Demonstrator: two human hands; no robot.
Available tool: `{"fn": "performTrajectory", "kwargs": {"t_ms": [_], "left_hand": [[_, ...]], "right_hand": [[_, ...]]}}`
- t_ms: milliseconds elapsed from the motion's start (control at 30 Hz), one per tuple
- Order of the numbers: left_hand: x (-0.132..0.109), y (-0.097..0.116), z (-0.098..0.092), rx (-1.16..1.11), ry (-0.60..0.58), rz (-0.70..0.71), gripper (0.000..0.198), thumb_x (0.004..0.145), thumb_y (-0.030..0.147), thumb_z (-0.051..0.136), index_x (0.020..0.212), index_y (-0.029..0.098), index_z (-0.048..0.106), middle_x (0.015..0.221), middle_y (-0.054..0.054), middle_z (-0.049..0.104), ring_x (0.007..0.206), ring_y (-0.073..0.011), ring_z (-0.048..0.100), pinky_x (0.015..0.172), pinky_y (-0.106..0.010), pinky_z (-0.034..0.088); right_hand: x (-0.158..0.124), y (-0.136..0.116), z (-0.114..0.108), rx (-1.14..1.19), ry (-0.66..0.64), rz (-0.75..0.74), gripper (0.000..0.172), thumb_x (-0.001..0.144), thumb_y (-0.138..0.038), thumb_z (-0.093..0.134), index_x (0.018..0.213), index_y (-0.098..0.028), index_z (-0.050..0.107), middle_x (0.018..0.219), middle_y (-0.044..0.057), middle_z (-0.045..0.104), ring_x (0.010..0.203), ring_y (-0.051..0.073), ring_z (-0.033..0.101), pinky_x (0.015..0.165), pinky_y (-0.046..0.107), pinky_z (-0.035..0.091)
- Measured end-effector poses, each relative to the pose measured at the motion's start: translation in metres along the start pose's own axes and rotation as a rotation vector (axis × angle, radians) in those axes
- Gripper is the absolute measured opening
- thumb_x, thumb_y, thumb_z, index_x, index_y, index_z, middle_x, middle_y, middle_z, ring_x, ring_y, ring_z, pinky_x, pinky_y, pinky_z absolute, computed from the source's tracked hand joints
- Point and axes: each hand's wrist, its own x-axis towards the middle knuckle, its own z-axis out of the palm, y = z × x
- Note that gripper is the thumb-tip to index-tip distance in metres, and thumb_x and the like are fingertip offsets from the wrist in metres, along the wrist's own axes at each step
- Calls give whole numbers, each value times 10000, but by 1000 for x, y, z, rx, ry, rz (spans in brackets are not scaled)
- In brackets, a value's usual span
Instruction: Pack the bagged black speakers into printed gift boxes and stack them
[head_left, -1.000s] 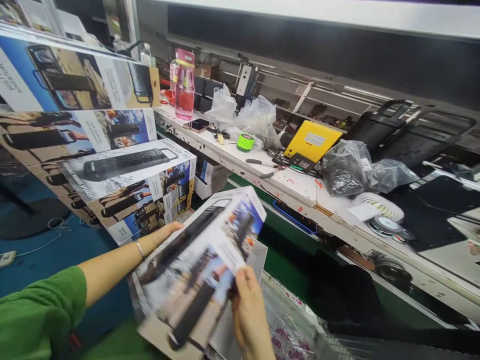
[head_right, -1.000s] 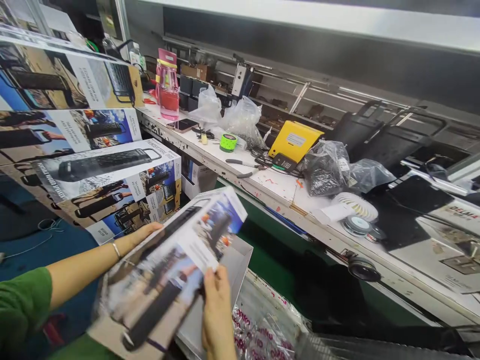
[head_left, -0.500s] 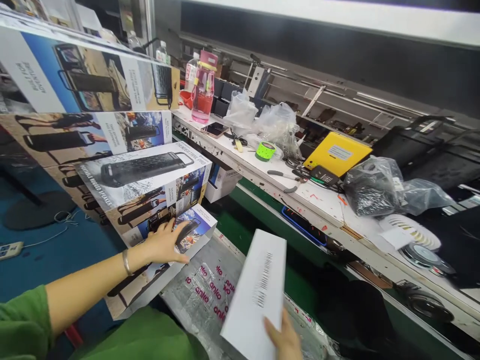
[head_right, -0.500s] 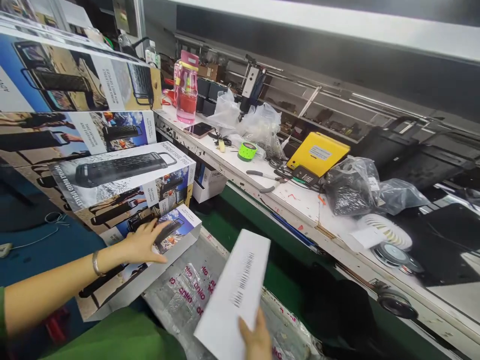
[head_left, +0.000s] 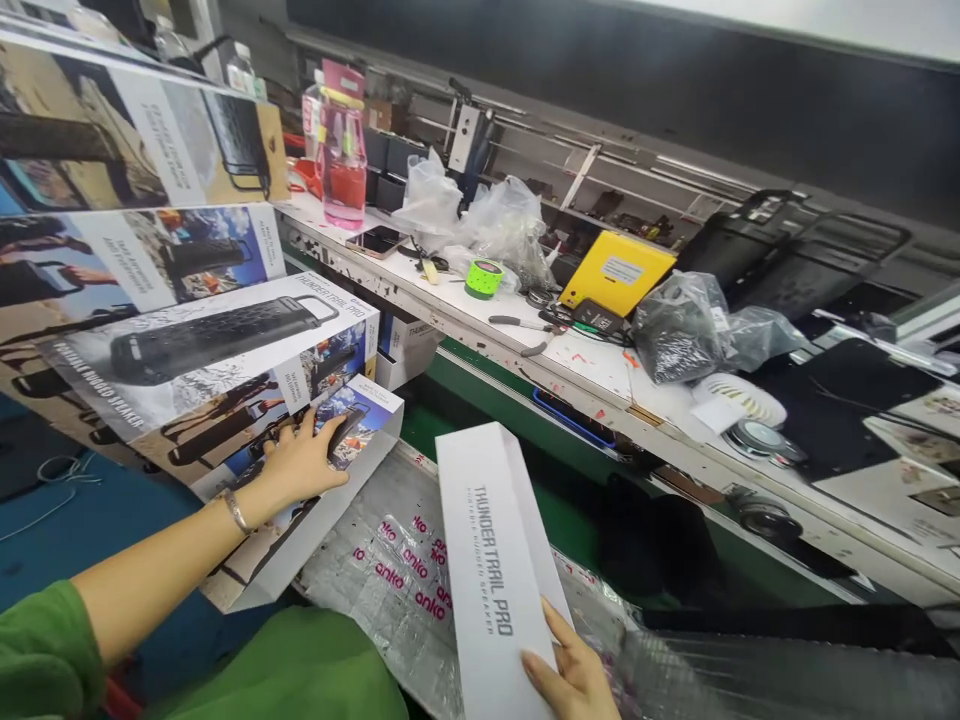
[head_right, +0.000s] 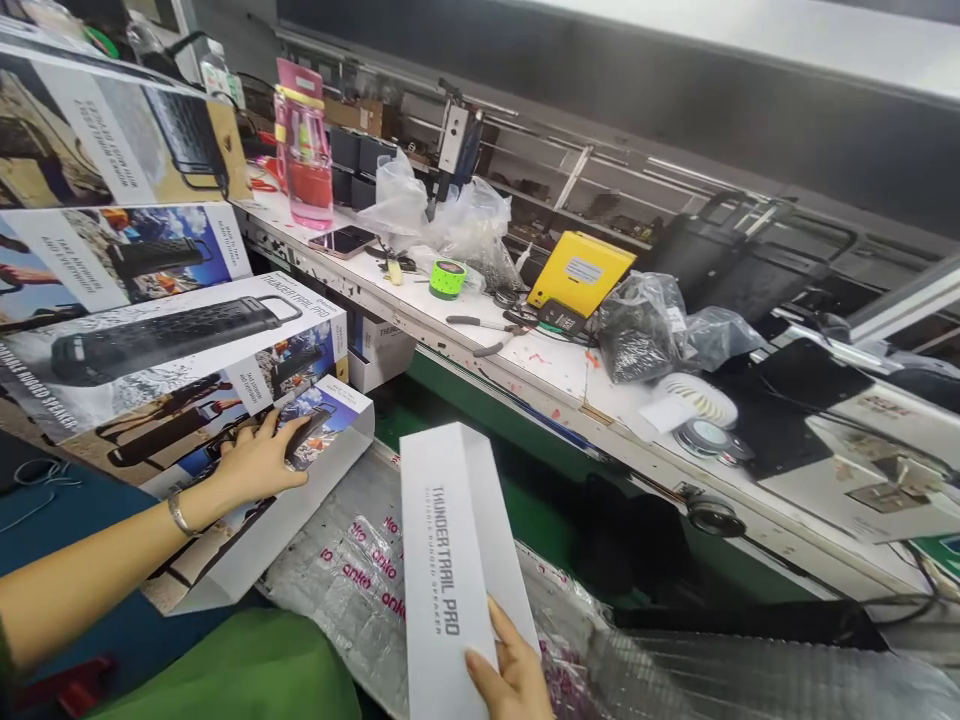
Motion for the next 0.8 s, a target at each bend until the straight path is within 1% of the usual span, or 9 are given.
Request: {"fn": "performTrajectory", "kwargs": {"t_ms": [67, 133, 200, 300, 367, 433, 500, 633, 800], "left_hand": [[0, 8, 5, 36, 50, 38, 874, 673, 539, 646, 1455, 281, 355, 1515, -238, 215, 1267, -529, 343, 910, -634, 368], [-3, 19, 11, 35, 142, 104, 773, 737, 542, 616, 1419, 233, 422, 1524, -243, 210, 1337, -498, 265, 952, -642, 338], [-9, 37, 17, -28, 233, 201, 652, 811, 504, 554, 1381, 202, 470, 1537, -215, 223, 1360, -444, 261, 998, -620, 324], [-27, 77, 27, -192, 87, 457, 595, 858, 451, 506, 1372, 151, 483, 1464, -173, 409, 1312, -337, 396, 1084, -484, 328], [-47, 109, 41, -235, -213, 628, 676, 850, 491, 524, 1421, 141, 429, 1407, -143, 499, 1290, -281, 451, 1107, -385, 338], [-69, 141, 64, -171, -501, 707, 763, 844, 575, 510, 1461, 145, 378, 1406, -147, 506, 1288, -287, 472, 1084, -372, 377], [-88, 166, 88, -67, -668, 739, 804, 829, 574, 534, 1472, 123, 362, 1344, -202, 552, 1219, -350, 539, 995, -431, 457], [-103, 182, 117, 105, -794, 815, 794, 707, 161, 652, 1459, 153, 398, 1127, -237, 669, 1025, -411, 647, 824, -473, 527], [-90, 161, 106, 200, -788, 910, 700, 667, 20, 554, 1328, 250, 569, 1119, -161, 692, 1064, -379, 637, 885, -469, 502]], "right_hand": [[10, 5, 34, -205, 35, -120, 628, 739, -381, 704, 1309, -161, 558, 1381, 138, 522, 1302, 304, 458, 1162, 453, 259], [17, 16, 75, -324, 126, -128, 698, 837, -408, 538, 1428, -70, 384, 1398, 194, 485, 1314, 297, 445, 1148, 476, 277], [22, 28, 110, -290, -63, -68, 810, 853, -368, 502, 1514, -107, 113, 1485, 170, 376, 1345, 256, 411, 1120, 456, 330], [24, 41, 127, -306, -75, -33, 685, 779, -353, 594, 1403, -115, 441, 1347, 171, 543, 1242, 283, 521, 1070, 438, 394], [22, 43, 110, -306, 27, -30, 471, 744, -386, 613, 1127, -119, 677, 1142, 171, 665, 1103, 313, 607, 1012, 451, 441], [17, 43, 81, -291, 108, -24, 390, 725, -433, 601, 942, -131, 719, 1012, 166, 700, 1007, 327, 640, 956, 466, 473], [7, 42, 49, -272, 191, 7, 441, 709, -492, 569, 918, -124, 696, 951, 172, 706, 902, 327, 662, 884, 475, 505], [-28, 53, -9, -273, 429, 91, 629, 693, -586, 494, 1050, -82, 615, 1034, 220, 684, 938, 333, 658, 904, 455, 494], [-59, 102, -69, -714, 955, 342, 808, 725, -596, 329, 1261, -18, 509, 1148, 322, 605, 1083, 472, 575, 905, 590, 422]]}}
